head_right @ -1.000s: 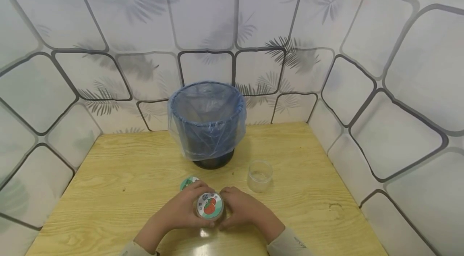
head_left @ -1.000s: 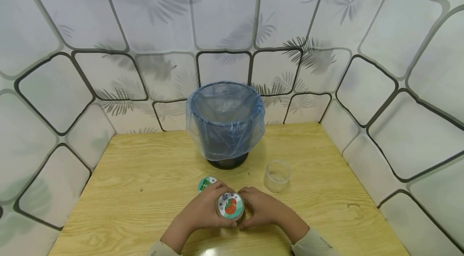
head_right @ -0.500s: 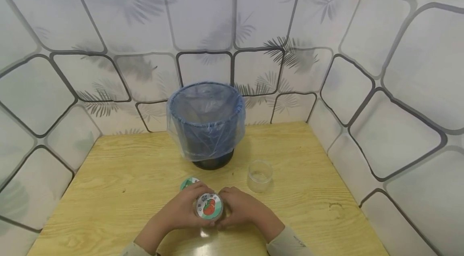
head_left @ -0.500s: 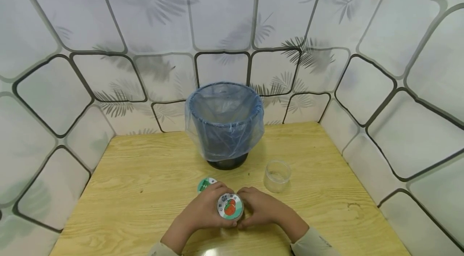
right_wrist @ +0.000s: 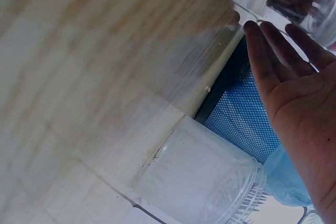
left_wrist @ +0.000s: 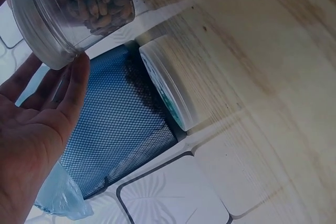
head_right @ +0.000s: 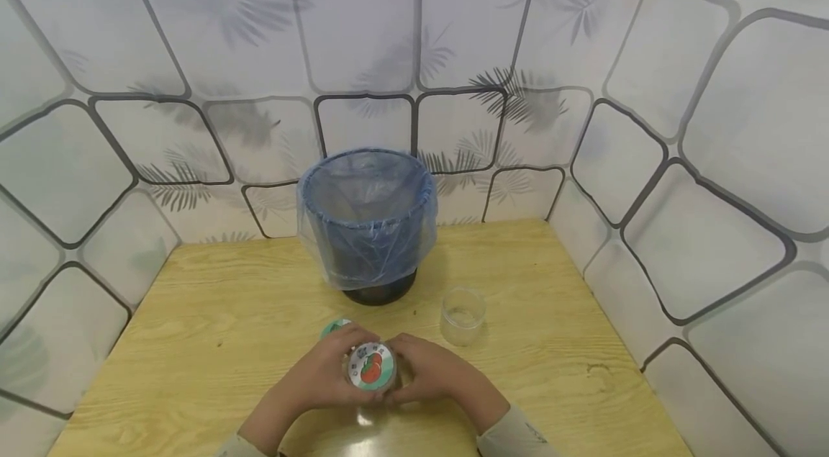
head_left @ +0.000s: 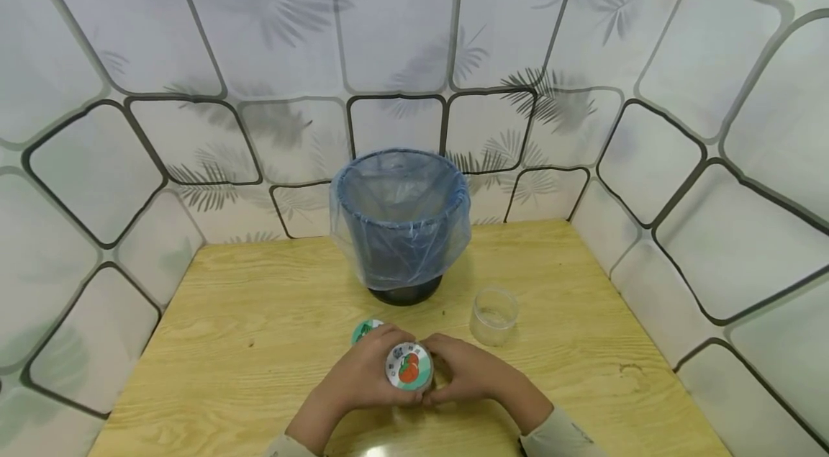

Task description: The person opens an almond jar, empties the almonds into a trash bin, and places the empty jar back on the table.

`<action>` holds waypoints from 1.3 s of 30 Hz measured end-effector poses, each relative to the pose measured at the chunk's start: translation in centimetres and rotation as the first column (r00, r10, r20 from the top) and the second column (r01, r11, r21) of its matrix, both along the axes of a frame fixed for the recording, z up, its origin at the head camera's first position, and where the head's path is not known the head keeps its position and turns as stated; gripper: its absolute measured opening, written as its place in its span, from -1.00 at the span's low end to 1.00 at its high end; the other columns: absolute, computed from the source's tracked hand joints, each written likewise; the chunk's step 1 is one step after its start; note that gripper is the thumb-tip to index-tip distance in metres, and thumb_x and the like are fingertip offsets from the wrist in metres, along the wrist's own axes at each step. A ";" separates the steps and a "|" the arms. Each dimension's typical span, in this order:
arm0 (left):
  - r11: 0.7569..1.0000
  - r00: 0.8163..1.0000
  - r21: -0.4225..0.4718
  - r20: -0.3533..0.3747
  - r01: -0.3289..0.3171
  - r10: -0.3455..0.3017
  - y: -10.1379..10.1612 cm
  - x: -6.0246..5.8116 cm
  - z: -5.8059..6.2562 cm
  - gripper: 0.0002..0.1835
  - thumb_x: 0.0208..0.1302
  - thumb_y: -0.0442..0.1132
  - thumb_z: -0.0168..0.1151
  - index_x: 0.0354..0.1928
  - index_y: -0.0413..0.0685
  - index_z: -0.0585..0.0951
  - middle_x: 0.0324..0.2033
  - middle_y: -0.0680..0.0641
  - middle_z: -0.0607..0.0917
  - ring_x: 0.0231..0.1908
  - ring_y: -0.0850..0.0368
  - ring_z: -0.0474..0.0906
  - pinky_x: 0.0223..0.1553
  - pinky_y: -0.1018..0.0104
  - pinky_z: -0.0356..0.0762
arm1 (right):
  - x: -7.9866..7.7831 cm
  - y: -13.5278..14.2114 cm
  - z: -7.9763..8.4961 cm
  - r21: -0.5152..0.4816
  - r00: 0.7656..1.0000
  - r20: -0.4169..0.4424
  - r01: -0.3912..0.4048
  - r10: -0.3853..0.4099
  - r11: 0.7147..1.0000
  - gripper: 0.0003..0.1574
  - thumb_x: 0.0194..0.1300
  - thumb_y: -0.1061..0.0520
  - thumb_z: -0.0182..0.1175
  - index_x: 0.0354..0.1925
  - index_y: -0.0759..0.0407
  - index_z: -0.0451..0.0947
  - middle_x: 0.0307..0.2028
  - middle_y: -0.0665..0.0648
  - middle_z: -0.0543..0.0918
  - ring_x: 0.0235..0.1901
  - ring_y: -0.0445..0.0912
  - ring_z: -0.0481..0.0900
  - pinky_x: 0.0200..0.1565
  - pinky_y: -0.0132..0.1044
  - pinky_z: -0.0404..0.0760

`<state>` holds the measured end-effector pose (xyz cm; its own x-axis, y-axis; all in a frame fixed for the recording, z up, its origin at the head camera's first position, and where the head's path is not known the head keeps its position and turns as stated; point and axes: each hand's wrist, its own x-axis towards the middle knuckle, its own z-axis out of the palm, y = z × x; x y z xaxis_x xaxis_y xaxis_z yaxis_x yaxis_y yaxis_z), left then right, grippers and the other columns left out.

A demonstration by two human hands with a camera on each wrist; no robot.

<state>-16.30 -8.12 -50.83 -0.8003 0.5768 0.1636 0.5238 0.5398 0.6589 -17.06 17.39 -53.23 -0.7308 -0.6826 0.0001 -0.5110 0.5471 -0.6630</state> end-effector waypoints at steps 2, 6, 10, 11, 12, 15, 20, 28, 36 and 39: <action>1.000 1.000 0.029 -0.007 -0.006 0.006 0.0 0.0 0.1 -0.23 -0.06 0.20 0.72 0.21 0.12 0.68 0.06 0.18 0.68 0.02 0.23 0.60 0.03 0.28 0.70 | -0.1 0.0 0.0 -0.048 1.000 0.031 0.000 0.002 0.999 -0.06 0.20 -0.23 0.59 0.45 -0.12 0.45 0.31 -0.15 0.60 0.31 -0.20 0.57 0.35 -0.18 0.61; 0.993 1.000 0.122 0.006 0.002 -0.003 0.1 -0.1 0.3 -0.29 -0.03 0.12 0.74 0.19 0.14 0.69 0.08 0.19 0.67 0.02 0.24 0.60 0.03 0.30 0.70 | -0.1 -0.1 0.0 -0.158 0.996 0.091 0.025 -0.010 0.987 -0.04 0.20 -0.16 0.60 0.47 -0.18 0.41 0.34 -0.12 0.58 0.31 -0.16 0.58 0.28 -0.20 0.67; 0.980 1.000 0.198 0.005 0.016 -0.018 0.1 -0.2 0.4 -0.34 0.02 0.09 0.72 0.19 0.19 0.69 0.07 0.21 0.66 0.02 0.28 0.60 0.04 0.28 0.70 | -0.1 -0.3 0.3 -0.233 0.993 0.117 0.053 -0.026 0.971 0.00 0.19 -0.13 0.61 0.49 -0.23 0.38 0.36 -0.13 0.57 0.33 -0.14 0.57 0.27 -0.20 0.67; 0.978 1.000 0.208 -0.004 0.020 -0.020 0.1 -0.2 0.4 -0.34 0.04 0.09 0.72 0.20 0.20 0.69 0.07 0.21 0.66 0.02 0.29 0.60 0.05 0.27 0.70 | -0.1 -0.3 0.4 -0.244 0.992 0.122 0.060 -0.031 0.968 0.00 0.18 -0.11 0.61 0.49 -0.26 0.38 0.37 -0.15 0.56 0.33 -0.15 0.57 0.28 -0.20 0.67; 0.976 1.000 0.217 -0.018 0.027 -0.024 0.2 -0.3 0.4 -0.34 0.05 0.09 0.71 0.21 0.19 0.68 0.07 0.21 0.66 0.02 0.29 0.61 0.05 0.27 0.71 | -0.1 -0.3 0.4 -0.258 0.992 0.120 0.063 -0.033 0.964 0.00 0.18 -0.09 0.61 0.49 -0.26 0.37 0.37 -0.15 0.56 0.33 -0.15 0.57 0.27 -0.19 0.67; 0.972 0.998 0.232 -0.060 0.040 -0.027 0.2 -0.3 0.4 -0.34 0.07 0.10 0.70 0.22 0.18 0.67 0.09 0.20 0.68 0.04 0.29 0.62 0.05 0.25 0.72 | -0.1 -0.3 0.4 -0.284 0.994 0.103 0.071 -0.043 0.956 0.00 0.17 -0.04 0.60 0.48 -0.27 0.37 0.35 -0.17 0.57 0.30 -0.17 0.58 0.25 -0.19 0.68; 0.966 0.997 0.254 -0.063 0.051 -0.037 0.3 -0.4 0.5 -0.28 0.07 0.08 0.71 0.29 0.17 0.64 0.14 0.18 0.67 0.12 0.27 0.61 0.09 0.23 0.71 | -0.1 -0.2 0.3 -0.308 0.996 0.043 0.091 -0.081 0.947 -0.02 0.14 -0.02 0.62 0.44 -0.28 0.41 0.29 -0.20 0.60 0.24 -0.19 0.61 0.23 -0.15 0.69; 0.956 0.998 0.289 -0.023 0.055 -0.051 0.4 -0.3 0.8 -0.26 0.07 0.02 0.71 0.30 0.13 0.63 0.16 0.13 0.65 0.12 0.17 0.63 0.13 0.21 0.72 | 0.0 -0.1 0.2 -0.317 0.992 -0.056 0.091 -0.115 0.944 -0.05 0.10 -0.03 0.66 0.39 -0.24 0.45 0.22 -0.18 0.61 0.18 -0.20 0.62 0.18 -0.17 0.71; 0.958 0.998 0.285 -0.049 0.041 -0.028 0.5 -0.4 0.6 -0.29 0.07 0.06 0.71 0.28 0.15 0.63 0.13 0.16 0.65 0.08 0.22 0.63 0.09 0.22 0.74 | 0.1 -0.3 0.4 -0.308 0.981 -0.133 0.092 -0.138 0.947 -0.06 0.06 -0.05 0.68 0.35 -0.22 0.46 0.17 -0.19 0.61 0.12 -0.22 0.62 0.12 -0.25 0.71; 0.959 0.999 0.281 -0.045 0.023 -0.011 0.5 -0.4 0.6 -0.30 0.07 0.08 0.70 0.26 0.17 0.64 0.12 0.19 0.64 0.08 0.27 0.62 0.08 0.24 0.73 | 0.2 -0.4 0.5 -0.299 0.972 -0.165 0.110 -0.165 0.948 -0.06 0.02 -0.05 0.70 0.32 -0.19 0.48 0.13 -0.19 0.61 0.08 -0.25 0.61 0.09 -0.29 0.70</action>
<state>-16.74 -7.66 -50.23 -0.7798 0.5157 0.3550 0.5620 0.3266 0.7600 -16.88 16.99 -52.76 -0.7856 -0.5265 0.3250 -0.5734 0.4221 -0.7022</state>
